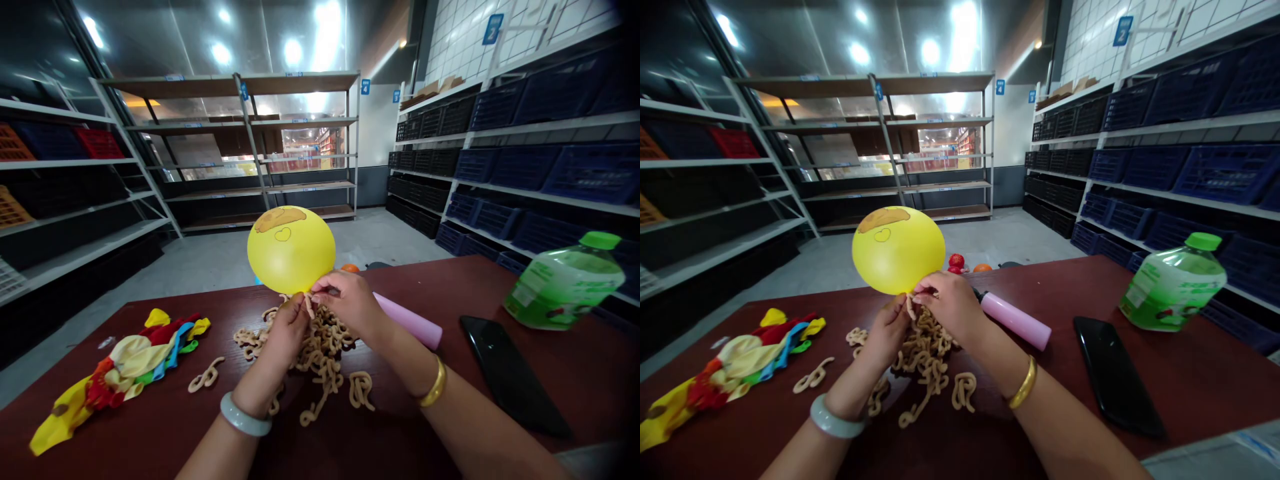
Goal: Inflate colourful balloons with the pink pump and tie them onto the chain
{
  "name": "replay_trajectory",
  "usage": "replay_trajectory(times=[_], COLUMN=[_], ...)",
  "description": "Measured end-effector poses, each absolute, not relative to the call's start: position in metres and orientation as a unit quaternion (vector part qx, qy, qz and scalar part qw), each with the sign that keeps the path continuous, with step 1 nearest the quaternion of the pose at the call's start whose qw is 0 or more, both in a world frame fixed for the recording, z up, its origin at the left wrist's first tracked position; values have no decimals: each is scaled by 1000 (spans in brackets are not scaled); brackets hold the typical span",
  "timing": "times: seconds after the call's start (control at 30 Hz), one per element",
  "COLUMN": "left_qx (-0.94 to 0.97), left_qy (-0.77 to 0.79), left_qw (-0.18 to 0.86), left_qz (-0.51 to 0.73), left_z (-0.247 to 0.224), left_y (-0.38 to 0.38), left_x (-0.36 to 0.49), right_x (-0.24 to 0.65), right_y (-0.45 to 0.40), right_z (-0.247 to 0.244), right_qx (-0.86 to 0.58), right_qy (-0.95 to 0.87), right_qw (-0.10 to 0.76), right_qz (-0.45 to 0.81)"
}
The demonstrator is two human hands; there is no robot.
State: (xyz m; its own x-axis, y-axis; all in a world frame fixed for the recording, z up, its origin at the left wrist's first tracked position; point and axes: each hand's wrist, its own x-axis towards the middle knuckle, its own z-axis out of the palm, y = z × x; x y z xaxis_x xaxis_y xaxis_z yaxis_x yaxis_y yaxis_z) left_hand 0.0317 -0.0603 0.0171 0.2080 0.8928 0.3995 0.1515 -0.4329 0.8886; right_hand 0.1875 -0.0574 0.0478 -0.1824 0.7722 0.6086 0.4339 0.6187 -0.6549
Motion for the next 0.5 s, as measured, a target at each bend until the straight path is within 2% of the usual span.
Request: replay_trajectory(times=[0.23,0.4,0.5], left_qx=[684,648,604], left_qy=[404,413,412], left_qw=[343,390,445], left_qz=[501,507,518], left_z=[18,17,16], left_y=[-61,-62,-63], left_x=[32,33,34], right_x=[183,182,181], right_y=[-64,-64,-63], right_z=[51,50,48], right_qx=[-378,-421,-415], right_qy=[-763,-767,-763], right_qw=[507,471,480], right_qz=[131,113,124])
